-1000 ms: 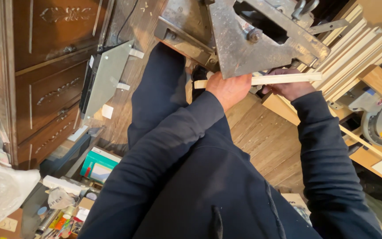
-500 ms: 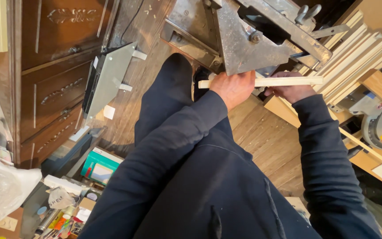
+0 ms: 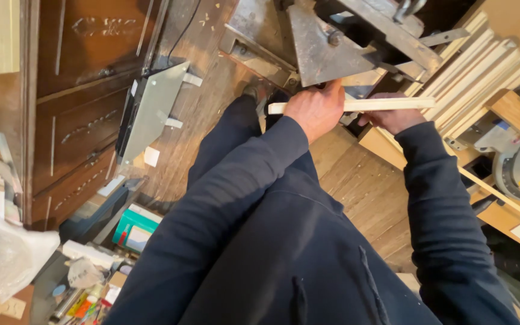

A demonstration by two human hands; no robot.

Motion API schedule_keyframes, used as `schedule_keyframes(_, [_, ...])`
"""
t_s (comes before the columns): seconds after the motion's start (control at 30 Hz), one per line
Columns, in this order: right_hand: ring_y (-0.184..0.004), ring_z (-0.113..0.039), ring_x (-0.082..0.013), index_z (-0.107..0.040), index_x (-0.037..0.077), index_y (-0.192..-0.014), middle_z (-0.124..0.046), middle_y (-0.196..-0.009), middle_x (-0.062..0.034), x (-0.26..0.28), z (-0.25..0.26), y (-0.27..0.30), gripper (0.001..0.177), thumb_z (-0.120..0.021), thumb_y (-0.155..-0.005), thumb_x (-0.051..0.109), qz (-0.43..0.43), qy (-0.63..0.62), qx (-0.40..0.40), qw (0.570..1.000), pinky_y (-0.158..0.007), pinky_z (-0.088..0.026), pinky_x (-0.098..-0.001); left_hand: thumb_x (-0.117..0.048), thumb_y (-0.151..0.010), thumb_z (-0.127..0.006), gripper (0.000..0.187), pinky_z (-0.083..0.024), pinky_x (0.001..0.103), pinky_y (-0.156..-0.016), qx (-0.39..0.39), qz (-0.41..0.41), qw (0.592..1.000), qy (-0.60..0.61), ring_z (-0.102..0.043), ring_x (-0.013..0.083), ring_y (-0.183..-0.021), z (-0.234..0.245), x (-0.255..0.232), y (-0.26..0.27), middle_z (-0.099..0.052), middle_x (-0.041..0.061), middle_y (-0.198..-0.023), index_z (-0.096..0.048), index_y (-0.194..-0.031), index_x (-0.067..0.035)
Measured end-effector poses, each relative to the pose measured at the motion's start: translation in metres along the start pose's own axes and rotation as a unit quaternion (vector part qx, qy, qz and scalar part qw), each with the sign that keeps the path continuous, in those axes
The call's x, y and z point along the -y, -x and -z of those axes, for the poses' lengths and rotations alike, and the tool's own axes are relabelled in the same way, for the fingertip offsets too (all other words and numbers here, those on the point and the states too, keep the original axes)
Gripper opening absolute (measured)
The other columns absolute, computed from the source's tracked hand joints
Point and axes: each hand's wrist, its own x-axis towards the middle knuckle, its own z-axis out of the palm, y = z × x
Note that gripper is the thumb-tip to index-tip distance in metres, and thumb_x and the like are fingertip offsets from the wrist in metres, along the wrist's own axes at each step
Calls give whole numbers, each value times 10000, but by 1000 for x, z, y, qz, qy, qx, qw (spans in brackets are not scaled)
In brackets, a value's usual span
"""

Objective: Cutting wood strips for picture frames using a manual miter cutter.

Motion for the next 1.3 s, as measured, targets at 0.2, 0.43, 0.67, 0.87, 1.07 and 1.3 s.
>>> schedule_keyframes(0.2, [-818, -726, -175, -717, 21, -1091, -759, -911, -77, -2, -5, 5, 197, -693, -956, 162, 1, -58, -25, 998, -749, -570, -327, -187, -997, -572, 184, -588, 487, -629, 98, 27, 995, 13, -722, 326, -710, 4, 3, 2, -655, 117, -1031, -668, -1061, -43])
schedule_keyframes(0.43, [-753, -676, -211, -755, 39, -1053, -720, -843, -89, -13, 18, 63, 343, -642, -1052, 363, -59, -30, -46, 997, -731, -540, -347, -244, -875, -612, 335, -577, 450, -536, -4, -35, 999, -22, -721, 307, -670, 11, 13, -1, -637, 128, -945, -634, -1118, -15])
schedule_keyframes(0.67, [-585, -554, -165, -775, 56, -1050, -684, -696, -73, -37, 48, 194, 482, -510, -1047, 459, -258, -41, -74, 962, -572, -459, -330, -108, -909, -617, 141, -573, 432, -505, 32, -100, 989, -104, -706, 275, -602, 19, 11, -5, -606, 140, -1126, -620, -1036, -45])
schedule_keyframes(0.87, [-531, -468, -133, -722, 0, -983, -578, -618, -39, -38, 31, 225, 540, -450, -1084, 455, -278, -138, -79, 947, -524, -399, -305, -97, -862, -641, 107, -564, 416, -492, 31, -110, 988, -106, -706, 254, -623, 22, 13, -5, -585, 141, -1149, -608, -947, -41])
schedule_keyframes(1.07, [-499, -447, -130, -721, -17, -969, -567, -598, -48, -46, 14, 230, 571, -442, -1088, 467, -261, -184, -97, 943, -507, -386, -300, -106, -894, -645, 93, -572, 430, -548, 9, -126, 986, -106, -702, 246, -667, 22, 22, -6, -573, 107, -1146, -584, -953, -65])
schedule_keyframes(1.3, [-500, -472, -133, -747, -3, -979, -596, -598, -54, -42, -18, 226, 537, -475, -1071, 451, -281, -225, -99, 928, -493, -389, -292, -226, -1005, -638, 99, -522, 472, -513, 94, -102, 989, 50, -661, 283, -588, 59, 14, 5, -619, 43, -779, -614, -1038, -136])
